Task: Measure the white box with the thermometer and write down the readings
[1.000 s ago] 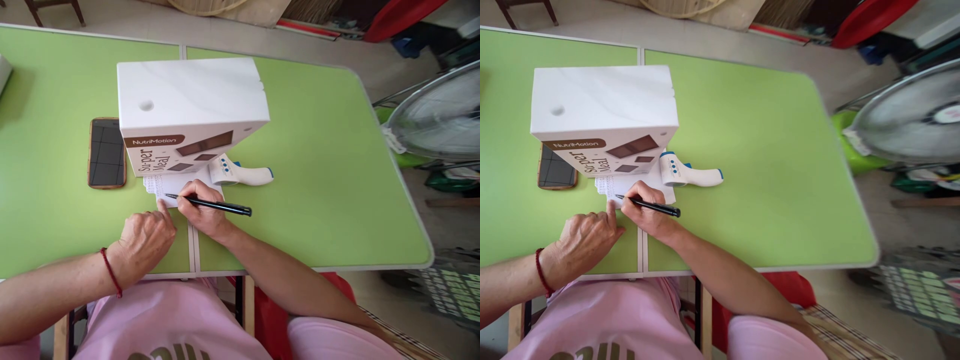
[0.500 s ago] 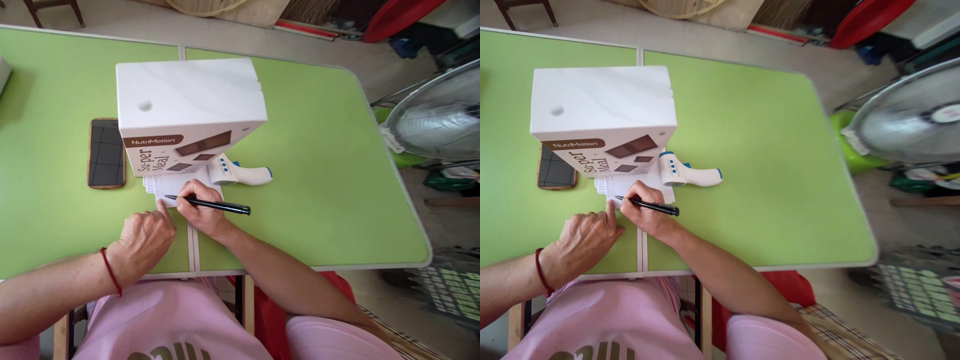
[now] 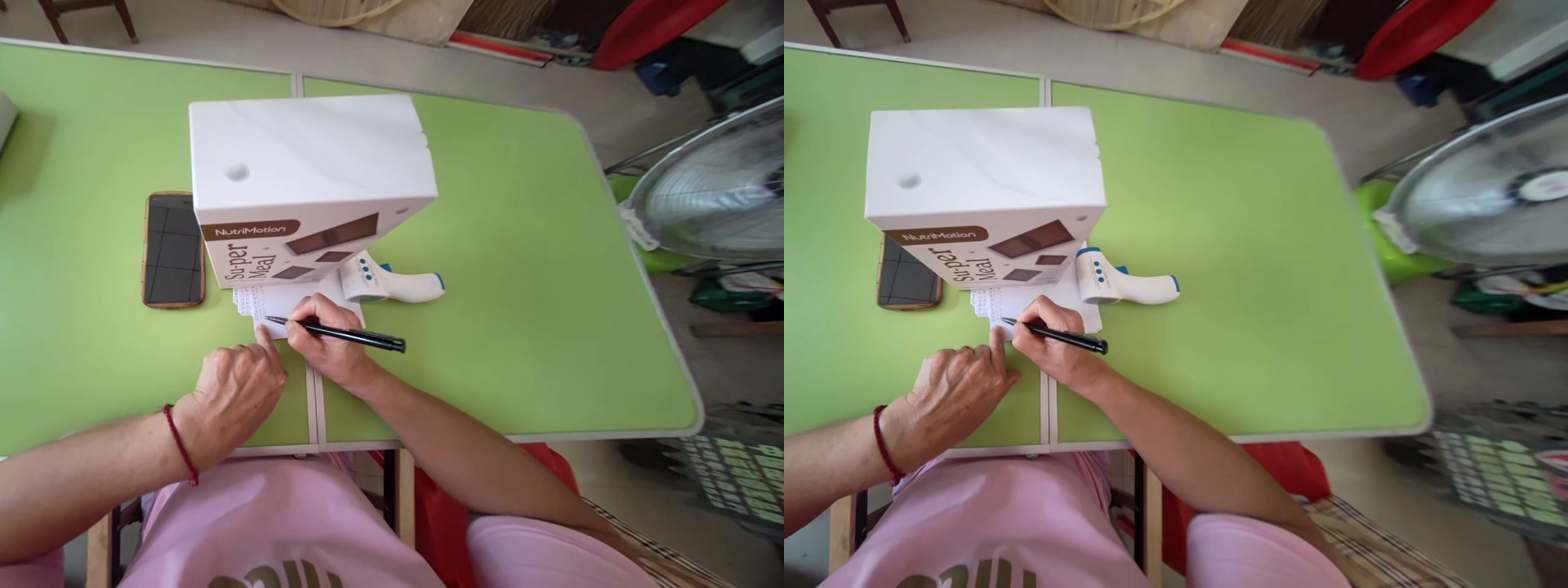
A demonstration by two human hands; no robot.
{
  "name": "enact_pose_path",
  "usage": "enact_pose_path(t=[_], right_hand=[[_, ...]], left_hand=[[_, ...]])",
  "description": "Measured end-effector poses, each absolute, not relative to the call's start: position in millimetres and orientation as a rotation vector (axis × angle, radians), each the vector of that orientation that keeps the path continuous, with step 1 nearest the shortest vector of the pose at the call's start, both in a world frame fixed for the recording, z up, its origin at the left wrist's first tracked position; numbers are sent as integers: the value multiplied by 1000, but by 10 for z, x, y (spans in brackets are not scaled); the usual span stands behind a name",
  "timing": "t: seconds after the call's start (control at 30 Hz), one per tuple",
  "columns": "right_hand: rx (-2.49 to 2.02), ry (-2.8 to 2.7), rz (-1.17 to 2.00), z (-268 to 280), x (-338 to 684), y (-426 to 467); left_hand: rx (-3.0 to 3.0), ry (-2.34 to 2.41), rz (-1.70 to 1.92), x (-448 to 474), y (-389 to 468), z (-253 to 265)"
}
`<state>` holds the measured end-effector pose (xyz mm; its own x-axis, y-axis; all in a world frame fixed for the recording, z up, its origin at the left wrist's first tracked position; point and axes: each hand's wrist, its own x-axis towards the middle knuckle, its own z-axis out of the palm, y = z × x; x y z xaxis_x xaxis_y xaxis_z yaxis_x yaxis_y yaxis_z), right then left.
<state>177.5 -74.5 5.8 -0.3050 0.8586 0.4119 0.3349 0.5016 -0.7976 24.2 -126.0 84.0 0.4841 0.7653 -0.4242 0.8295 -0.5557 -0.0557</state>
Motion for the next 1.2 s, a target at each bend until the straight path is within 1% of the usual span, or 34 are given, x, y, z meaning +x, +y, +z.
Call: enact_pose_path(t=[0.43,0.67,0.73,0.83,1.0,1.1,1.2], right_hand=[[-1007,-1874,720,68,1767,-745],[-1024,-1846,790,80,1787,-741],[-1034,-1845,763,131,1809,-746],[-998,-1913,619,243,1869,-739],[-689,-2205,265,395,2054,-678],[-757,-2425,88,452,2197,-664],[-896,-2500,-38,482,2324,-684]], left_hand=[[2563,1392,-621,249,-1257,831],[2571,1427,-587,229,-1279,795],[2582,1441,-566,229,-1283,776],[2581,1457,-562,230,-1281,766],[2567,1471,-524,208,-1263,747],[2597,1501,-361,162,-1204,700],[2644,1572,-121,68,-1112,686]])
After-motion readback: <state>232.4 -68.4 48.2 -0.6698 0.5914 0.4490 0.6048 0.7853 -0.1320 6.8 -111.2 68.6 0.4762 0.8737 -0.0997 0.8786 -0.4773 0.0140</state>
